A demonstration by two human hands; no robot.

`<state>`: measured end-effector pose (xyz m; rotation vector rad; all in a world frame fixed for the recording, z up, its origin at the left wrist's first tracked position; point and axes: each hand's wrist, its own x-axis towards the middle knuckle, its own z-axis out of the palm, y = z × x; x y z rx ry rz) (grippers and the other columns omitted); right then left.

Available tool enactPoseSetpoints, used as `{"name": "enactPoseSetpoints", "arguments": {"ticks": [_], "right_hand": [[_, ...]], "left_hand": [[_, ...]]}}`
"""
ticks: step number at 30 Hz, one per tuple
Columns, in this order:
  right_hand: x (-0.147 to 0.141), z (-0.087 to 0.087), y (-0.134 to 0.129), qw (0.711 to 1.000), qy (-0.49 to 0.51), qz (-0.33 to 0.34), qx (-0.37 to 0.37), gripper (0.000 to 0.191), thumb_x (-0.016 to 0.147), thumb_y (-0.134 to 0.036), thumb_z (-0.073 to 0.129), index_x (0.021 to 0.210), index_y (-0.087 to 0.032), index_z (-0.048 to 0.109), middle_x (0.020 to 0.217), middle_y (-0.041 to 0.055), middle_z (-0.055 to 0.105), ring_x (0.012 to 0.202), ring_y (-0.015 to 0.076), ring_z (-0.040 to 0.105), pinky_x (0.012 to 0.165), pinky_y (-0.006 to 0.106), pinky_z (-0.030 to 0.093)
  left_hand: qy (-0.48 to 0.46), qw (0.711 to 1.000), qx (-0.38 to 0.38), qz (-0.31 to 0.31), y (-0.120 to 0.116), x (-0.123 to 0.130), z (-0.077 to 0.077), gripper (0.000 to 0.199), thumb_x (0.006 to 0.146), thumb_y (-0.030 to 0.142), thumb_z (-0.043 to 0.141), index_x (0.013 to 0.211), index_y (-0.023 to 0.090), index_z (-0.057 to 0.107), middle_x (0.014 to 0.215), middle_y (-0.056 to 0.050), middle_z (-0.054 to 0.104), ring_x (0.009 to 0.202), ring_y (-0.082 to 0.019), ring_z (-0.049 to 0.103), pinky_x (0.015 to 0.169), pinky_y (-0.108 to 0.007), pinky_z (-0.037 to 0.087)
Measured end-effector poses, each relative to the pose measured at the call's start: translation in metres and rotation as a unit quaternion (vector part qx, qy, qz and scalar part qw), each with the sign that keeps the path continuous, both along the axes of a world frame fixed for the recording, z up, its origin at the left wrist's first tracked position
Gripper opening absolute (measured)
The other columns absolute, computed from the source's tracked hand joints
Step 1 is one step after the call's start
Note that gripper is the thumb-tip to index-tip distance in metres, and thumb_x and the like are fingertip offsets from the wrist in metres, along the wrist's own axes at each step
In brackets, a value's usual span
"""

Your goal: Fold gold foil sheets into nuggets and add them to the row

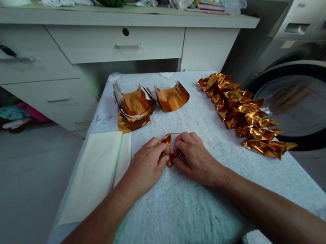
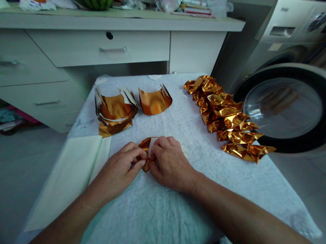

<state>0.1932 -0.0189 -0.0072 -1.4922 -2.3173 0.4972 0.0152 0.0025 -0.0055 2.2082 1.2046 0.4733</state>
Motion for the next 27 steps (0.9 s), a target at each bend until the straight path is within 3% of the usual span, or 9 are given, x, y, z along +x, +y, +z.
{"name": "enactPoseSetpoints", "arguments": {"ticks": [13,23,27], "right_hand": [[-0.0016,0.0018,-0.0027,1.0,-0.03,-0.001,-0.004,0.016,0.084,-0.032,0.06,0.091,-0.018,0.059,0.103,0.0092,0.051,0.099,0.0258,0.043,0.088,0.043,0.039],[-0.0018,0.0009,-0.003,1.0,-0.015,-0.027,-0.005,0.012,0.083,-0.025,0.056,0.093,-0.02,0.051,0.102,0.0082,0.052,0.096,0.0255,0.044,0.084,0.042,0.04],[0.0023,-0.0013,-0.0006,0.999,-0.001,-0.038,-0.002,0.019,0.08,-0.02,0.053,0.098,-0.02,0.047,0.104,0.0094,0.053,0.096,0.026,0.044,0.084,0.043,0.039]], "left_hand": [[-0.041,0.999,0.002,-0.009,0.001,0.0001,-0.0067,0.017,0.083,0.006,0.053,0.082,0.02,0.063,0.089,0.0,0.054,0.088,-0.016,0.056,0.079,-0.03,0.044],[-0.022,1.0,0.005,-0.004,0.0006,0.0031,-0.0057,0.016,0.082,0.007,0.053,0.079,0.02,0.061,0.087,-0.001,0.054,0.086,-0.017,0.056,0.08,-0.032,0.046],[-0.017,1.0,0.009,-0.003,0.0008,0.0038,-0.0062,0.016,0.082,0.007,0.053,0.079,0.021,0.061,0.088,-0.001,0.054,0.086,-0.017,0.056,0.08,-0.031,0.047]]}}
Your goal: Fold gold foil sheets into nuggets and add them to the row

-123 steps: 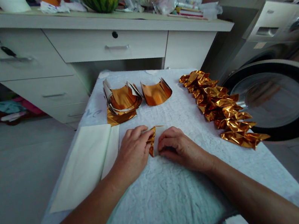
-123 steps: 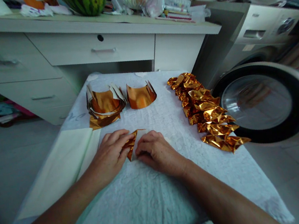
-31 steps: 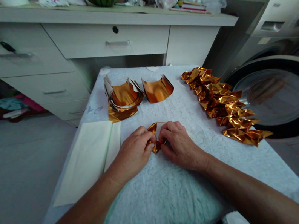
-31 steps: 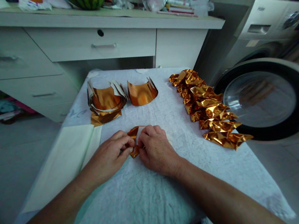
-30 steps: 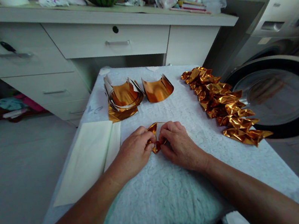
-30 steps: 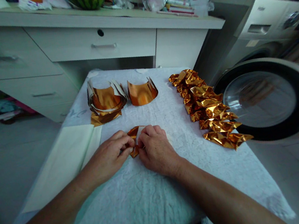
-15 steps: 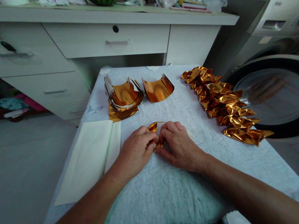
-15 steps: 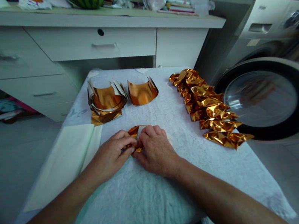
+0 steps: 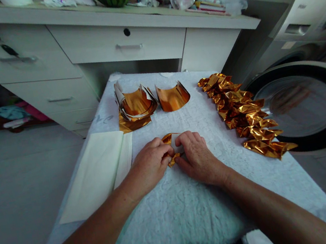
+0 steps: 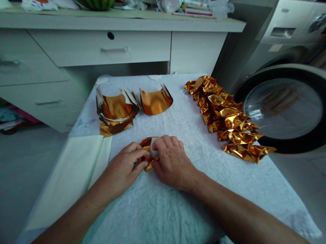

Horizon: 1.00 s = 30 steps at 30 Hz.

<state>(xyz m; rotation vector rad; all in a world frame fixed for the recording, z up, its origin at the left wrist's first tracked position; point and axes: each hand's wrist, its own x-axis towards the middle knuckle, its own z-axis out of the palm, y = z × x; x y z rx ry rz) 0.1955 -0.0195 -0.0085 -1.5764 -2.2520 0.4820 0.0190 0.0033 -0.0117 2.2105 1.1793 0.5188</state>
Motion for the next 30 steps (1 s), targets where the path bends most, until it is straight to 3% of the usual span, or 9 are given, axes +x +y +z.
{"name": "enactPoseSetpoints", "arguments": {"ticks": [17,22,24,30], "right_hand": [[0.02,-0.004,0.012,1.0,0.02,-0.015,0.01,0.045,0.067,-0.01,0.048,0.111,-0.019,0.045,0.109,0.0103,0.053,0.1,0.0267,0.047,0.088,0.044,0.039],[0.026,-0.004,0.016,0.994,0.082,-0.03,0.058,0.039,0.068,-0.011,0.05,0.106,-0.018,0.047,0.103,0.0091,0.054,0.099,0.0255,0.047,0.087,0.04,0.04],[0.024,-0.003,0.018,0.994,0.086,-0.017,0.066,0.039,0.073,-0.012,0.05,0.112,-0.018,0.05,0.111,0.0099,0.055,0.105,0.0262,0.047,0.092,0.042,0.039],[0.015,-0.006,0.024,0.995,0.062,0.07,0.042,0.063,0.077,-0.008,0.046,0.139,-0.019,0.04,0.142,0.0094,0.047,0.131,0.0264,0.034,0.106,0.047,0.028]], "left_hand": [[0.011,1.0,0.007,0.002,-0.001,0.0,-0.001,0.018,0.083,0.009,0.052,0.085,0.022,0.065,0.09,-0.002,0.056,0.089,-0.018,0.058,0.083,-0.033,0.048],[0.003,1.0,0.013,-0.001,-0.004,-0.002,-0.001,0.017,0.084,0.01,0.051,0.085,0.021,0.064,0.091,-0.002,0.055,0.089,-0.019,0.057,0.083,-0.034,0.047],[0.001,1.0,0.018,-0.004,-0.006,-0.002,0.0,0.016,0.085,0.01,0.051,0.086,0.021,0.063,0.092,-0.002,0.055,0.09,-0.019,0.056,0.083,-0.034,0.046],[0.024,0.999,0.032,-0.007,-0.01,-0.003,0.0,0.007,0.087,0.019,0.055,0.09,0.021,0.061,0.096,-0.003,0.054,0.092,-0.02,0.056,0.085,-0.037,0.047]]}}
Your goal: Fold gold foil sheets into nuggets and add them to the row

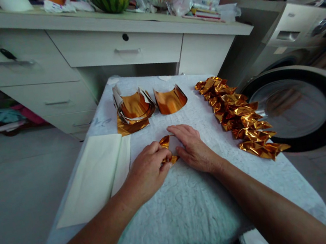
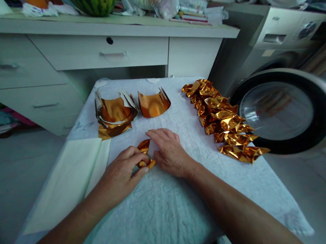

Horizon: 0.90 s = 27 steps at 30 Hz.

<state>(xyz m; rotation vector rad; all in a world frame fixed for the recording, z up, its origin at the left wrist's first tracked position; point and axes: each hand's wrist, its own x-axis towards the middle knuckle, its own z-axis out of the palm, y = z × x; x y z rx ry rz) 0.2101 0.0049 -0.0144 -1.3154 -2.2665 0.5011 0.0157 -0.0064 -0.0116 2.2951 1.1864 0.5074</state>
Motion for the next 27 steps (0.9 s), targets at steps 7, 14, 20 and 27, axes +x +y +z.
{"name": "enactPoseSetpoints", "arguments": {"ticks": [7,14,20,27], "right_hand": [[-0.002,0.004,-0.001,1.0,-0.017,0.009,-0.011,0.048,0.08,-0.005,0.044,0.124,-0.019,0.057,0.123,0.0075,0.059,0.113,0.0238,0.046,0.098,0.042,0.033],[0.003,0.008,0.002,1.0,0.003,-0.015,-0.021,0.025,0.097,-0.02,0.041,0.095,-0.019,0.066,0.096,0.0064,0.064,0.093,0.0204,0.052,0.089,0.038,0.035],[0.004,0.004,0.006,0.999,0.003,-0.046,-0.027,0.012,0.087,-0.01,0.057,0.081,-0.018,0.063,0.087,0.0046,0.062,0.087,0.0183,0.054,0.083,0.033,0.039],[0.002,-0.002,0.001,0.997,-0.039,-0.067,-0.016,0.012,0.084,-0.015,0.062,0.095,-0.017,0.065,0.089,0.0057,0.061,0.085,0.0193,0.051,0.079,0.032,0.037]], "left_hand": [[-0.011,1.0,0.013,-0.006,-0.001,-0.001,-0.001,0.01,0.083,0.012,0.055,0.085,0.022,0.053,0.094,-0.001,0.053,0.091,-0.019,0.055,0.081,-0.035,0.046],[-0.003,0.998,0.034,0.046,0.003,-0.006,-0.002,0.014,0.075,0.019,0.068,0.081,0.021,0.055,0.094,-0.002,0.052,0.094,-0.022,0.053,0.086,-0.038,0.044],[0.018,0.999,-0.01,0.036,0.002,-0.008,0.004,0.011,0.077,0.021,0.067,0.086,0.02,0.061,0.094,-0.002,0.056,0.093,-0.022,0.056,0.085,-0.037,0.045],[0.028,0.998,-0.049,0.021,0.0,-0.007,0.009,0.015,0.081,0.011,0.059,0.089,0.021,0.064,0.096,0.0,0.058,0.085,-0.017,0.06,0.077,-0.031,0.047]]}}
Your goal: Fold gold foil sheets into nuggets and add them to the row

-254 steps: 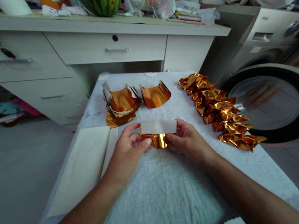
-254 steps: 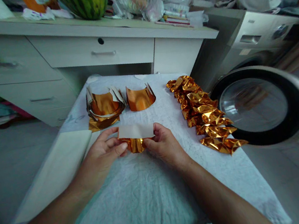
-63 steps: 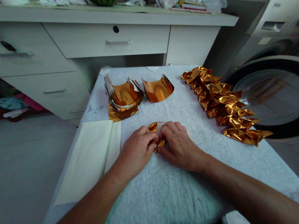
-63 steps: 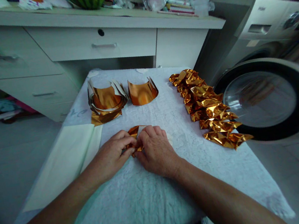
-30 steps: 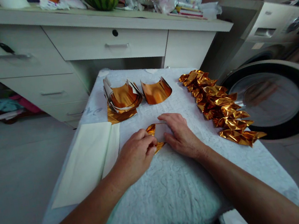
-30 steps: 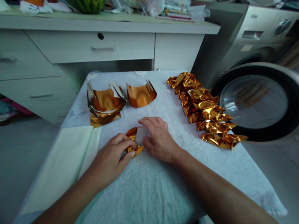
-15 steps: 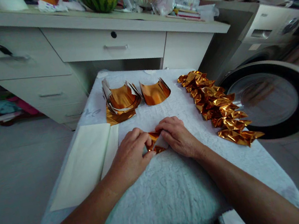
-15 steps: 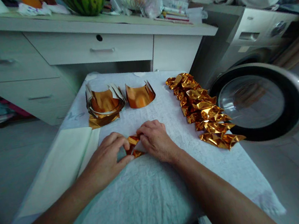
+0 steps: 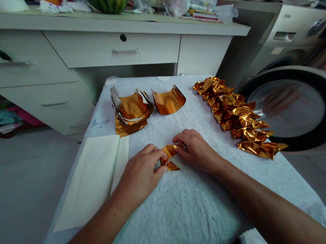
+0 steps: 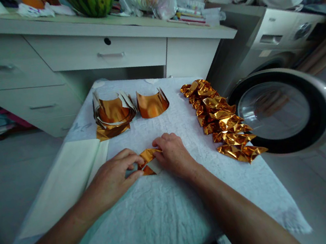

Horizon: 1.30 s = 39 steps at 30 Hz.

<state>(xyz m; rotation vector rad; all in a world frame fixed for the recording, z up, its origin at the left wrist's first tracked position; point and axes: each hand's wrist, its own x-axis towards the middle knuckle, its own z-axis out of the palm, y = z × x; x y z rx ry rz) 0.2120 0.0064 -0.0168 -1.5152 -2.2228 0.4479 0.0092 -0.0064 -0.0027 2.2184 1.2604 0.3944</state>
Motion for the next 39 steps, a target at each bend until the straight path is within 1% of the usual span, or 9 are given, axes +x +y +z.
{"name": "enactPoseSetpoints", "arguments": {"ticks": [4,6,11,14,17,22,29,34,39], "right_hand": [[-0.001,0.0,-0.001,1.0,0.004,-0.004,-0.009,0.002,0.083,-0.015,0.062,0.083,-0.017,0.063,0.083,0.0044,0.061,0.082,0.0183,0.051,0.077,0.031,0.036],[-0.001,0.001,-0.002,1.0,0.009,-0.006,-0.008,0.005,0.082,-0.015,0.061,0.078,-0.017,0.061,0.079,0.0033,0.06,0.079,0.0174,0.05,0.075,0.03,0.035],[0.0,0.005,-0.003,0.998,0.045,-0.016,-0.031,0.017,0.076,-0.005,0.055,0.089,-0.017,0.058,0.065,-0.0032,0.052,0.064,0.0135,0.045,0.065,0.026,0.032],[0.002,0.009,-0.003,0.997,0.063,-0.002,-0.047,0.019,0.075,-0.001,0.051,0.084,-0.017,0.056,0.062,-0.0045,0.049,0.061,0.0122,0.044,0.062,0.024,0.031],[0.004,0.013,-0.004,0.997,0.053,0.031,-0.046,0.018,0.078,-0.002,0.049,0.078,-0.018,0.057,0.064,-0.003,0.053,0.065,0.0124,0.047,0.065,0.024,0.032],[0.008,0.017,-0.007,0.995,0.034,0.069,-0.066,0.017,0.08,-0.005,0.051,0.083,-0.018,0.062,0.072,-0.0009,0.06,0.07,0.0128,0.05,0.067,0.024,0.033],[0.009,0.017,-0.008,0.994,0.001,0.086,-0.062,0.013,0.078,-0.006,0.054,0.078,-0.017,0.06,0.069,-0.0015,0.058,0.068,0.0125,0.048,0.069,0.026,0.033],[0.006,0.015,-0.009,0.993,0.018,0.103,-0.062,0.019,0.075,-0.001,0.051,0.078,-0.017,0.061,0.08,0.0014,0.06,0.077,0.0138,0.051,0.072,0.026,0.036],[0.003,0.015,-0.009,0.991,0.017,0.119,-0.055,0.024,0.075,0.002,0.048,0.079,-0.017,0.062,0.081,0.0018,0.059,0.078,0.0145,0.05,0.074,0.027,0.037]], "left_hand": [[-0.015,0.999,0.036,-0.027,0.0,-0.001,-0.002,0.02,0.081,0.007,0.059,0.094,0.021,0.065,0.099,-0.002,0.06,0.094,-0.019,0.058,0.086,-0.034,0.047],[-0.017,0.997,0.06,-0.041,0.0,-0.002,-0.002,0.023,0.081,0.006,0.059,0.096,0.021,0.066,0.1,-0.002,0.061,0.099,-0.02,0.057,0.09,-0.036,0.046],[0.015,0.993,0.103,-0.047,0.003,-0.002,-0.003,0.025,0.081,0.005,0.059,0.098,0.02,0.067,0.099,-0.004,0.064,0.096,-0.022,0.057,0.087,-0.039,0.048],[0.024,0.989,0.138,-0.037,0.005,-0.004,-0.006,0.025,0.082,0.005,0.058,0.1,0.019,0.067,0.099,-0.004,0.064,0.096,-0.022,0.056,0.087,-0.039,0.048],[0.025,0.988,0.152,-0.025,0.008,-0.005,-0.009,0.024,0.084,0.005,0.055,0.1,0.019,0.067,0.099,-0.004,0.063,0.095,-0.022,0.058,0.087,-0.038,0.048],[0.031,0.989,0.136,-0.039,0.01,-0.005,-0.011,0.026,0.087,0.005,0.05,0.097,0.02,0.068,0.095,-0.003,0.064,0.089,-0.02,0.061,0.081,-0.035,0.05],[0.101,0.982,0.152,-0.052,0.004,0.0,-0.01,0.024,0.087,0.005,0.05,0.097,0.018,0.067,0.092,-0.004,0.064,0.088,-0.021,0.06,0.081,-0.037,0.051],[0.1,0.979,0.166,-0.059,0.002,0.003,-0.01,0.018,0.091,0.013,0.051,0.099,0.018,0.066,0.095,-0.005,0.062,0.091,-0.021,0.058,0.084,-0.037,0.051],[0.089,0.979,0.172,-0.059,0.005,0.003,-0.011,0.016,0.092,0.015,0.051,0.097,0.018,0.066,0.094,-0.005,0.062,0.091,-0.021,0.058,0.083,-0.036,0.051]]}}
